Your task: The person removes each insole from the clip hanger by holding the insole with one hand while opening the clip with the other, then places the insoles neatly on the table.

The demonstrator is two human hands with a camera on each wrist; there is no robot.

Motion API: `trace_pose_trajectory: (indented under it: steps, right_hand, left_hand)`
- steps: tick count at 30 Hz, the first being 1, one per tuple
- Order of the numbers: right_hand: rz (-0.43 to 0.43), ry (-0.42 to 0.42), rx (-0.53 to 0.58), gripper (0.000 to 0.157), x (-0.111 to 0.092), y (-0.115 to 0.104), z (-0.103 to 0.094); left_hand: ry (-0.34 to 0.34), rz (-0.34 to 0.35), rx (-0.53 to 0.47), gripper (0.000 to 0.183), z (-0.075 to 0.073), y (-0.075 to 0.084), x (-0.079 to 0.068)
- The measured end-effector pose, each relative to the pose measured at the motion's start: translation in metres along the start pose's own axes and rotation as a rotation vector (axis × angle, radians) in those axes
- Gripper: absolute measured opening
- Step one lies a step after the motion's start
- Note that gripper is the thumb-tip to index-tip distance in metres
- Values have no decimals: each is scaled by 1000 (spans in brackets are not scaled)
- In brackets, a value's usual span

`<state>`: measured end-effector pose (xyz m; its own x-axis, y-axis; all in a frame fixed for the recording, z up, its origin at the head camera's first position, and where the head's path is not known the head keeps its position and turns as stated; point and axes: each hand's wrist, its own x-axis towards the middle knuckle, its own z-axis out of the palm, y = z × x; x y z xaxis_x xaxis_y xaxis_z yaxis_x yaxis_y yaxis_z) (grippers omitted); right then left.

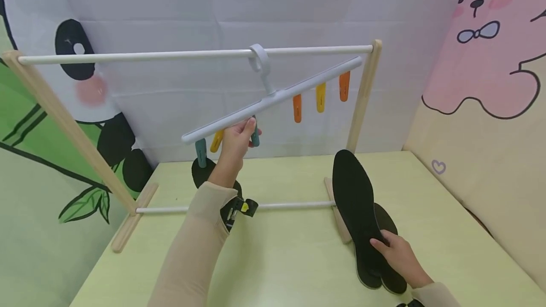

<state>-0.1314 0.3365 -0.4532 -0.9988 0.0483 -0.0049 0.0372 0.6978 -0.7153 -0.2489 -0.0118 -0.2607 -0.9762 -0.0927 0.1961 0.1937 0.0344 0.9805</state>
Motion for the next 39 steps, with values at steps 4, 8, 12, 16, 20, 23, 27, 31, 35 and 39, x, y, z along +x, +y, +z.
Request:
trace_pose_trajectory:
  steps: [4, 8, 12, 16, 20, 23, 27, 31, 35, 39]
  right_hand:
    - [-5, 3, -6, 19, 0, 1, -1]
    - [-5, 3, -17, 19, 1, 2, -2]
    - [10, -7, -10, 19, 2, 2, -3]
    - [21, 1, -38, 20, 3, 2, -5]
    - [43, 8, -60, 20, 4, 5, -7]
    - [62, 10, -60, 19, 4, 8, -9]
    - [72, 7, -62, 22, 4, 10, -12]
    - [71, 3, -65, 25, 2, 12, -16]
    - [69, 0, -74, 30, 0, 14, -19]
    - [62, 5, -77, 32, -1, 18, -20]
  left_hand:
    - [1, 16, 1, 29, 1, -1, 2]
    - [3, 19, 3, 28, 1, -1, 2]
    - [1, 17, 5, 28, 1, -1, 2]
    - [3, 19, -8, 28, 1, -1, 2]
    - [0, 22, -21, 27, 1, -2, 3]
    - [-2, 23, -23, 28, 1, -2, 3]
    - [2, 23, -22, 29, 2, -1, 3]
    - [-2, 24, -20, 29, 2, 0, 1]
    - [-5, 28, -19, 30, 1, 0, 1]
    - [-6, 32, -22, 29, 1, -2, 1]
